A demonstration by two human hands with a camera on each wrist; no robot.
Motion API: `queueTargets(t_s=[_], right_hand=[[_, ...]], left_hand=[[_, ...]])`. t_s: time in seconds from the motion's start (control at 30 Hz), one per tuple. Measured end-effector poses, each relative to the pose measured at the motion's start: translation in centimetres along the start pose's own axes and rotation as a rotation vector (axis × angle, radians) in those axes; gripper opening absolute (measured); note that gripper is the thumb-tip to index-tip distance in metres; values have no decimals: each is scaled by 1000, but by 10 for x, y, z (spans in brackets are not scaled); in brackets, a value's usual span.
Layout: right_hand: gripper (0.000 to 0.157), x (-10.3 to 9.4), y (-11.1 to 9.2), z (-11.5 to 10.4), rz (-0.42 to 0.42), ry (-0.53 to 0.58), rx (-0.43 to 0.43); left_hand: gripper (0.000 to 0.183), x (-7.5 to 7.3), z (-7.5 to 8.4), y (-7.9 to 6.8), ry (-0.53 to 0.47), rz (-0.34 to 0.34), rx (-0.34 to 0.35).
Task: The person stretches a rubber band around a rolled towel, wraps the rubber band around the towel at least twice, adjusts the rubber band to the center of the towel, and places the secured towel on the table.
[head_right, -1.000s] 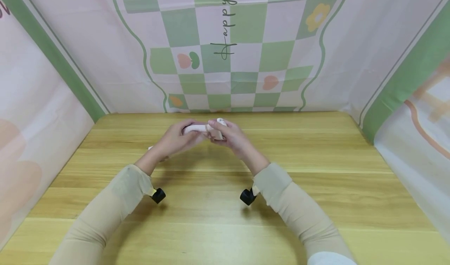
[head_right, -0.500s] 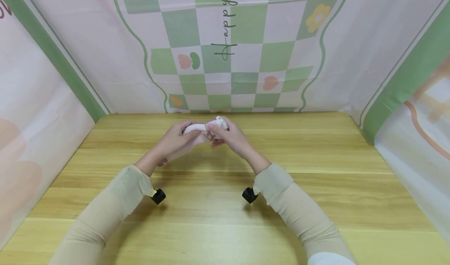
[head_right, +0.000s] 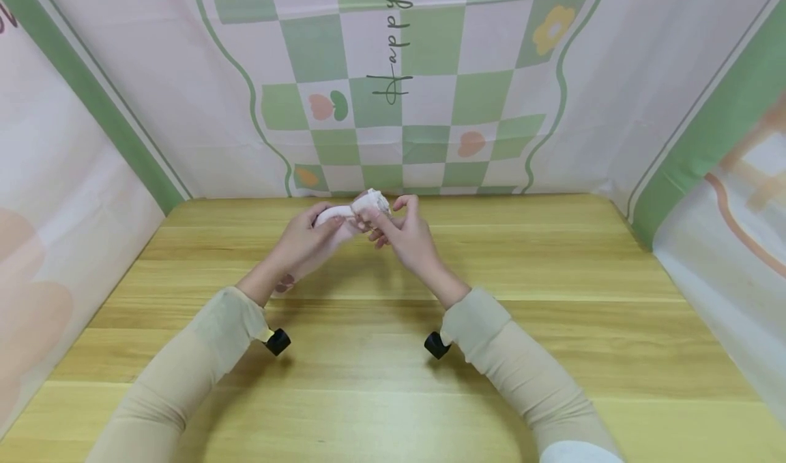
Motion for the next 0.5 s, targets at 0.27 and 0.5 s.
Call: queueTargets(t_s=[0.27, 0.5], right_hand=[[30, -4, -4, -11, 39, -53, -105], [37, -7, -9, -17, 46, -98, -132]], left_hand=[[35, -9, -1, 2, -19, 60, -19], [32, -14, -1, 2, -8, 94, -16]])
Point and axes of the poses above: each hand's wrist, its own y-axis towards the middle knuckle, its own x-axis out of the palm, z = x × y, the point moved 10 cm from there along y, towards the middle knuckle, and after that the axes turned 2 degrees about y, right-handed, at the moved point
